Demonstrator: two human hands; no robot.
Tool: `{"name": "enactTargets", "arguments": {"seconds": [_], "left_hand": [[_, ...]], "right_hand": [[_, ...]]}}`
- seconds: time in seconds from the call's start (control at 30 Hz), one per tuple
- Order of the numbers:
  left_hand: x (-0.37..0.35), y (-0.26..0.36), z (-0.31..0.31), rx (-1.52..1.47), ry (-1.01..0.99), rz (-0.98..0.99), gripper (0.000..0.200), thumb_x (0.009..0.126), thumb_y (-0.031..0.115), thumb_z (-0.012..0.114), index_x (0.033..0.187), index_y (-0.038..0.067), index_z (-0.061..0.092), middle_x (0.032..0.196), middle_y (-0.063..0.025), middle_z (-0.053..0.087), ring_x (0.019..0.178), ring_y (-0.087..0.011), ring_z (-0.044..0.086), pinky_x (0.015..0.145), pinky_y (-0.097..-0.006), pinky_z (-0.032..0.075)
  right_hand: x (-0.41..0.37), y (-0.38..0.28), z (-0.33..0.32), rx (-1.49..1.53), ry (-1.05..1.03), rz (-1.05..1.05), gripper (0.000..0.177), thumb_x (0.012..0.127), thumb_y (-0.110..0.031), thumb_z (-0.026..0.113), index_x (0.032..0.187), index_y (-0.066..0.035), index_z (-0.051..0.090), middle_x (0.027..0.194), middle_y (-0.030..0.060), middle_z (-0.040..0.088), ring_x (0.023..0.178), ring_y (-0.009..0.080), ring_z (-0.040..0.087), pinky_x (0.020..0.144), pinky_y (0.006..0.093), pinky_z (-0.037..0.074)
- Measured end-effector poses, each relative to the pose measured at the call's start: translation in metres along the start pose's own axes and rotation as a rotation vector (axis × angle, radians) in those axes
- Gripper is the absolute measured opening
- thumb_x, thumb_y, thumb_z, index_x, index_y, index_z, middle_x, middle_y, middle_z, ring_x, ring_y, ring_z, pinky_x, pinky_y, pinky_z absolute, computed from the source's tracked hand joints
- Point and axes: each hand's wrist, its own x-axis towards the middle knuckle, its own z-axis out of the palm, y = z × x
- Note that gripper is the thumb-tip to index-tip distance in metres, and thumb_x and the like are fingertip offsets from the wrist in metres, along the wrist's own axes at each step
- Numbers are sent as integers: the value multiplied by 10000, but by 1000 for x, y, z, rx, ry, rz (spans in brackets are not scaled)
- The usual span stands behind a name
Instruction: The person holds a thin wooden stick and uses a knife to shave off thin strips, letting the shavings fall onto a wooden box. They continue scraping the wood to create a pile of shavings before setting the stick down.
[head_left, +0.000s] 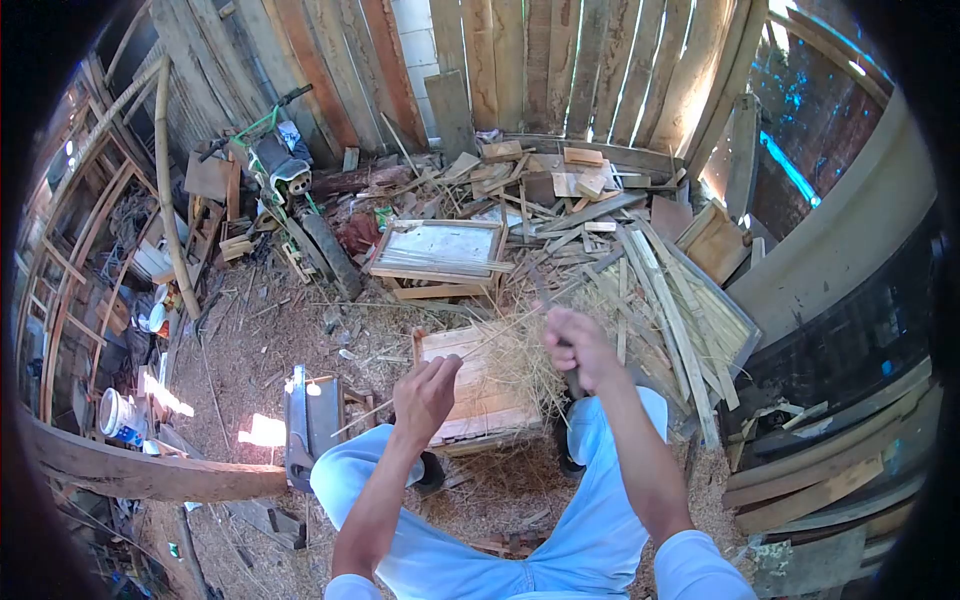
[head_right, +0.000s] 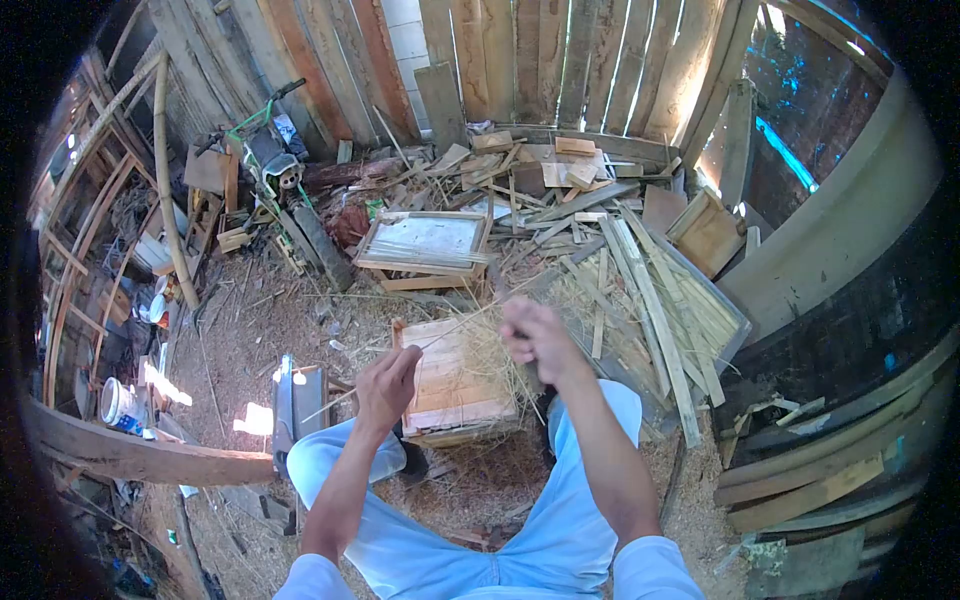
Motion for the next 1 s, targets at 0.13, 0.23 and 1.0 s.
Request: {"name": "enactTargets", "arguments": {"seconds": [0.13,0.23,1.0], "left_hand": [[3,10,7,28,3,53,136,781,51,624,895,116,586,689,-18,527,600,-179,541,516,-320,444],[2,7,8,31,46,77,167,766,45,628,916,111,595,687,-18,521,603,-171,527,527,-306,436],[-2,5,3,-5,28,93,153,758,43,620,880,132,592,688,4,536,615,-160,540,532,-299,445]], "right_hand": [[0,42,41,-127,-90,99,261,948,-226,535,1150,-60,545,712,-21,499,478,16,341,400,155,283],[5,45,40,-101,-93,123,286,953,-232,529,1179,-59,551,701,-35,480,477,13,335,402,154,280],[6,24,22,-202,7,184,302,941,-169,532,1214,-40,545,702,-36,490,487,13,355,386,160,269]]}}
